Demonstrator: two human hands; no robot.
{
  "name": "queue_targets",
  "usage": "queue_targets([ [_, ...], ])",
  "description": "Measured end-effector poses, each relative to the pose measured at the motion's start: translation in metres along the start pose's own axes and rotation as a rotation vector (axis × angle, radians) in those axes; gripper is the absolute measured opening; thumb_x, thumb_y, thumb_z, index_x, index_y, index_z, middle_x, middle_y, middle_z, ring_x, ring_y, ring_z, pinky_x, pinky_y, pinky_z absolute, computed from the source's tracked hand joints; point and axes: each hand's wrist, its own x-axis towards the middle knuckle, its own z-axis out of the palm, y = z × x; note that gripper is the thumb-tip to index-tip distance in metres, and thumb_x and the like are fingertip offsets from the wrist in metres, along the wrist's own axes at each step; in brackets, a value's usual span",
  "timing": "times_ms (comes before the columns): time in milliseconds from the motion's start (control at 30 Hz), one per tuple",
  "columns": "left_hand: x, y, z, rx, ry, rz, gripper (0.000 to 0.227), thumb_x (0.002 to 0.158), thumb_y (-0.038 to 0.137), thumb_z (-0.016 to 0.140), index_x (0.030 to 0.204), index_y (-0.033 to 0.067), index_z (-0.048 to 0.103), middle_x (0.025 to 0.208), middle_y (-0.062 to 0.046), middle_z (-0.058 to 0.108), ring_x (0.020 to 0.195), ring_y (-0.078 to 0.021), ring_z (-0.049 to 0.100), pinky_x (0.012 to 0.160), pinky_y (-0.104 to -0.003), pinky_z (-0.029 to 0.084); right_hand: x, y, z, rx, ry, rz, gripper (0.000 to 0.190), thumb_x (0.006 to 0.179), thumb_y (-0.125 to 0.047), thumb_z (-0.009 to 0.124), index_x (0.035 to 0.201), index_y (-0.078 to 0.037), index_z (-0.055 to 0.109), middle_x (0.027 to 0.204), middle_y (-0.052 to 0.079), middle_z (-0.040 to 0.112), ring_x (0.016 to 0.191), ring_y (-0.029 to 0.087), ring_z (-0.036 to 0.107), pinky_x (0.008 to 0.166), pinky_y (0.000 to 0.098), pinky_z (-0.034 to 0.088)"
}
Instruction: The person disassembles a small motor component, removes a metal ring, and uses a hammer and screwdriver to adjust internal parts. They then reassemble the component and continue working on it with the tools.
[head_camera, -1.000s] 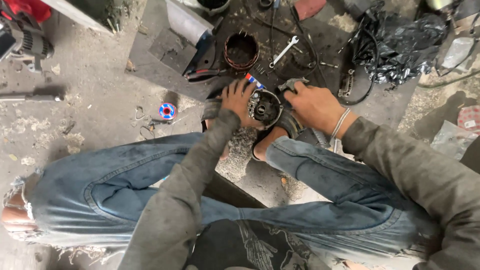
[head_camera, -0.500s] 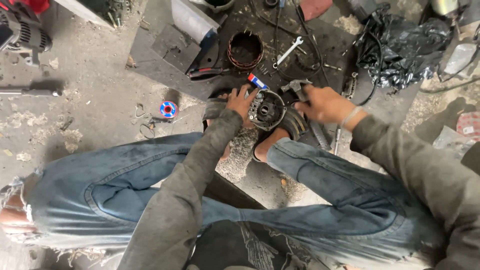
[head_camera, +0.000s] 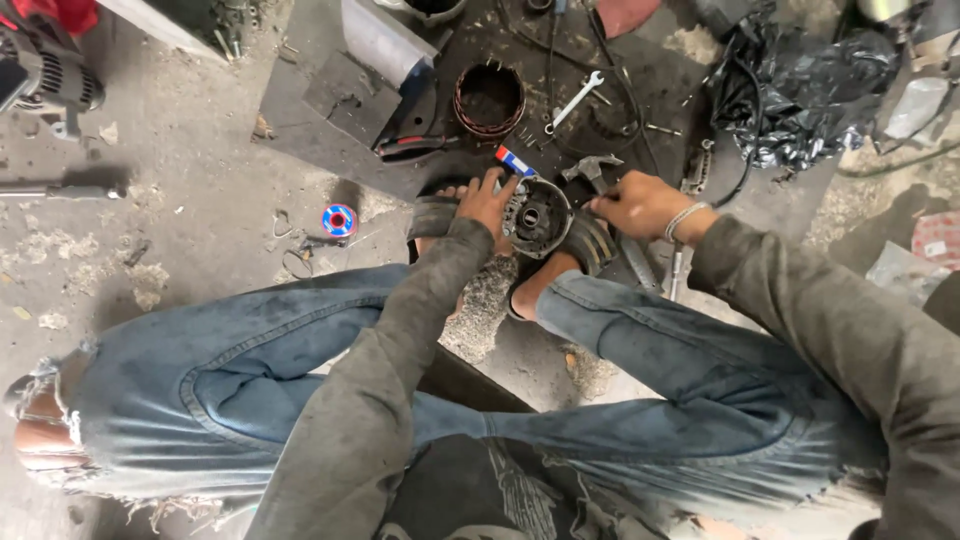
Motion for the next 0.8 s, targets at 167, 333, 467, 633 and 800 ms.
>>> queue_targets([
  [167, 0.017, -0.017, 0.015, -0.01, -0.045, 0.017, 0.125, 0.057, 0.023, 0.099, 0.162, 0.0208, 0.032, 0.161, -0.017, 0.017, 0.135, -0.0562, 0.04, 0.112, -0.064, 0.048, -0.022, -0.003, 0.008, -0.238, 0.057, -0.121, 0.049, 0.099, -0.045, 0.053, 0.113, -0.004, 0.077, 0.11, 0.028, 0.075, 0.109, 0.048, 0.07, 0.094, 0.0533, 0.057],
  [333, -0.001, -0.004, -0.019, 0.119, -0.006, 0.123, 0.076, 0.084, 0.018, 0.082, 0.152, 0.0285, 0.049, 0.155, -0.009, 0.03, 0.123, -0.044, 0.049, 0.096, -0.056, 0.051, -0.036, 0.011, 0.037, -0.161, 0.151, -0.173, 0.045, 0.101, -0.04, 0.048, 0.101, -0.005, 0.078, 0.098, 0.028, 0.076, 0.1, 0.05, 0.071, 0.087, 0.0584, 0.058],
  [467, -0.028, 0.008, -0.046, 0.147, 0.087, 0.118, 0.054, 0.103, 0.014, 0.058, 0.153, 0.032, 0.048, 0.156, -0.008, 0.035, 0.123, -0.0421, 0.051, 0.091, -0.053, 0.052, -0.075, -0.004, 0.025, -0.162, 0.132, -0.192, 0.041, 0.099, -0.038, 0.053, 0.119, -0.006, 0.071, 0.102, 0.03, 0.075, 0.101, 0.051, 0.071, 0.088, 0.0594, 0.058],
  [633, 0.006, -0.016, -0.017, 0.087, -0.306, -0.018, 0.16, 0.04, 0.045, 0.107, 0.169, 0.0328, 0.013, 0.175, -0.011, 0.002, 0.152, -0.0542, 0.026, 0.117, -0.07, 0.035, -0.099, -0.027, 0.033, -0.258, 0.128, -0.238, 0.036, 0.096, -0.035, 0.058, 0.115, -0.007, 0.071, 0.096, 0.03, 0.075, 0.094, 0.053, 0.072, 0.082, 0.0584, 0.061],
  [800, -0.003, -0.018, -0.018, 0.018, -0.171, 0.06, 0.151, 0.047, 0.062, 0.101, 0.168, 0.0273, 0.018, 0.171, -0.015, 0.006, 0.145, -0.0546, 0.038, 0.12, -0.069, 0.035, -0.083, -0.017, 0.058, -0.343, 0.176, -0.293, 0.037, 0.096, -0.038, 0.059, 0.113, -0.008, 0.071, 0.089, 0.027, 0.074, 0.086, 0.051, 0.074, 0.073, 0.0582, 0.062],
])
